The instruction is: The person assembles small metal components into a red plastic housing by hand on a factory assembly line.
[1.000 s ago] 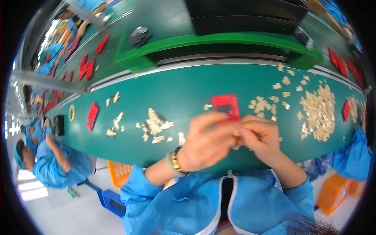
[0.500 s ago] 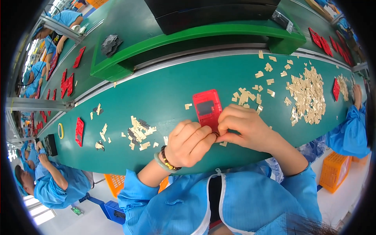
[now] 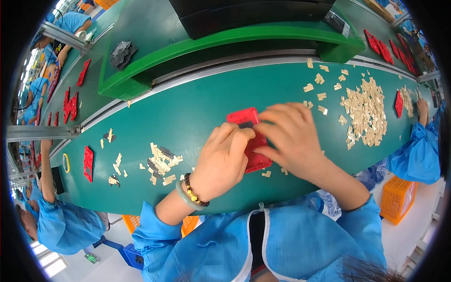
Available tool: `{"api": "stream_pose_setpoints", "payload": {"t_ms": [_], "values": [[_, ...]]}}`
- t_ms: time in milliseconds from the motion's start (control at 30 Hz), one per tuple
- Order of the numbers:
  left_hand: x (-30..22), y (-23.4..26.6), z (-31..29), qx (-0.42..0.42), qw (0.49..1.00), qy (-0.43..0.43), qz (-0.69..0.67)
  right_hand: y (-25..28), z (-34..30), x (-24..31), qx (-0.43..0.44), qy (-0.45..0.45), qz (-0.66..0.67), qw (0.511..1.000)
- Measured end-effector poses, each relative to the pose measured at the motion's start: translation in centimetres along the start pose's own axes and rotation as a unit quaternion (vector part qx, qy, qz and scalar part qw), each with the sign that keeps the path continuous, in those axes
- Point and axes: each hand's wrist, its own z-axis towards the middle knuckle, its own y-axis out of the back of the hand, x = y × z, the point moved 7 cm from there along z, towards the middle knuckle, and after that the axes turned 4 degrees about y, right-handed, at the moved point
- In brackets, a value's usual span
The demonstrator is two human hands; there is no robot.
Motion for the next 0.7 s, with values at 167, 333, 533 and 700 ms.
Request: {"api": "stream_pose_setpoints", "payload": {"t_ms": [167, 333, 533, 700], "values": [[3.7, 2.0, 0.1, -0.05, 0.942, 0.225, -0.244, -1.5, 2.1, 0.8, -0.057, 0.098, -0.045, 0.993], [2.6, -0.9, -0.8, -0.01, 0.997, 0.007, 0.07, -7.8, -0.1, -7.1, 0.066, -0.359, 0.402, 0.84], [2.4, -3.7, -1.8, 0.012, 0.989, 0.009, 0.145, -8.9, -0.9, -7.6, 0.067, -0.369, 0.384, 0.844], [2.5, -3.8, -1.8, 0.002, 0.989, -0.005, 0.145, -9.0, -0.6, -7.5, 0.099, -0.378, 0.358, 0.848]]}}
